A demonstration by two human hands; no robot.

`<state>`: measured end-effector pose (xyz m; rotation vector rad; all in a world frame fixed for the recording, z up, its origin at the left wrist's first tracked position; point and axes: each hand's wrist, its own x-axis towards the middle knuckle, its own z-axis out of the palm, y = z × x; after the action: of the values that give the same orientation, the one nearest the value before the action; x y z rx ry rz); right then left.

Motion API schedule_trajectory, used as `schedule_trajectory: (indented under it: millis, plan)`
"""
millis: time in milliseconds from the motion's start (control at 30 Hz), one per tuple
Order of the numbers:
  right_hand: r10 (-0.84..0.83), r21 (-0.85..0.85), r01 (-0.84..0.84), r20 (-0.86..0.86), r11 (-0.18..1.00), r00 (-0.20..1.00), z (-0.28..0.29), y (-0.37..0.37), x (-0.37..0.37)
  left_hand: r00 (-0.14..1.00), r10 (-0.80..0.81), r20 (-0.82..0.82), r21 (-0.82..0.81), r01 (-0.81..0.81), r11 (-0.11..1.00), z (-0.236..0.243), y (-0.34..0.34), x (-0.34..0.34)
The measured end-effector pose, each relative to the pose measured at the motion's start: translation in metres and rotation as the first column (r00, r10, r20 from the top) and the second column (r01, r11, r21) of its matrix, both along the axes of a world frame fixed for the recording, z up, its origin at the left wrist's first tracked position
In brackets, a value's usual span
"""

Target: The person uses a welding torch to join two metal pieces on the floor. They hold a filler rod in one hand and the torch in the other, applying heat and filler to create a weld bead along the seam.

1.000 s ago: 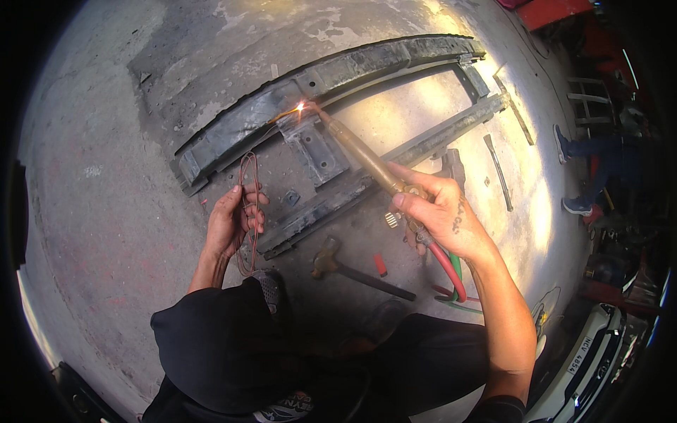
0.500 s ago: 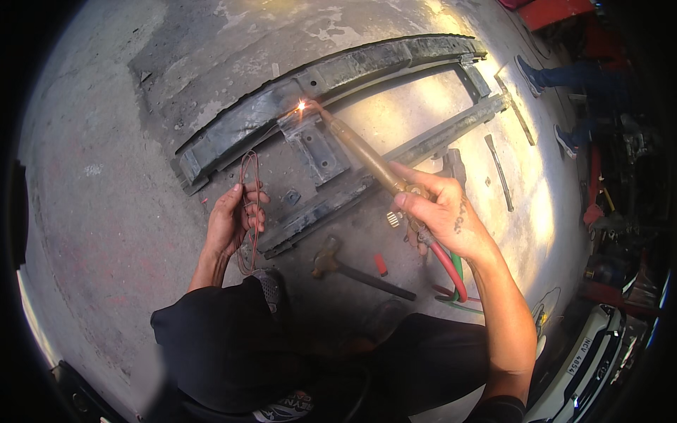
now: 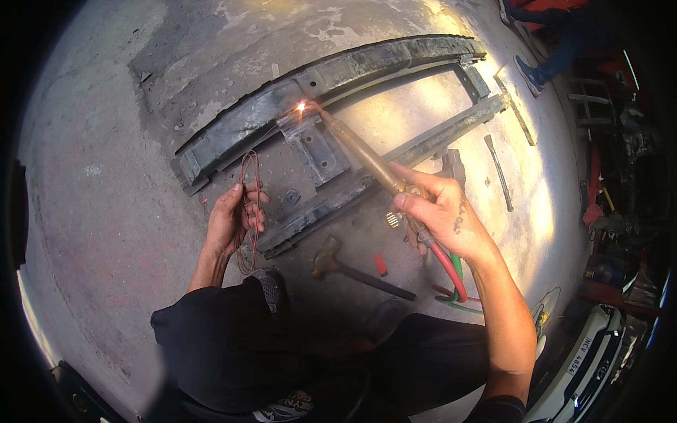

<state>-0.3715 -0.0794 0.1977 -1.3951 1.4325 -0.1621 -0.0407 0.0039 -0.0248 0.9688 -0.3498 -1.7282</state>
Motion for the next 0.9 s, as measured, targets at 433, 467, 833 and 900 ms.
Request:
schedule_trajectory:
  millis: [433,467,833,900]
  plan:
    - [0.000,0.010,0.000,0.003,1.000,1.000,0.0004,0.0002,0.0005,1.000,0.001,0.008,-0.002,-0.001,1.000,-0.0009,-0.0013,-0.0009]
    - [0.005,0.000,-0.005,0.004,1.000,1.000,-0.0002,0.0002,0.0002,1.000,0.000,0.007,-0.003,0.000,1.000,-0.0007,-0.0013,-0.0009]
    - [0.015,-0.020,-0.015,-0.006,1.000,1.000,-0.0007,0.0004,-0.0003,1.000,-0.002,-0.010,-0.013,0.002,1.000,0.0000,-0.0022,-0.0015]
    - [0.011,-0.017,-0.011,-0.003,1.000,1.000,-0.0006,0.0004,0.0003,1.000,-0.002,-0.007,-0.011,0.002,1.000,-0.0004,-0.0021,-0.0006]
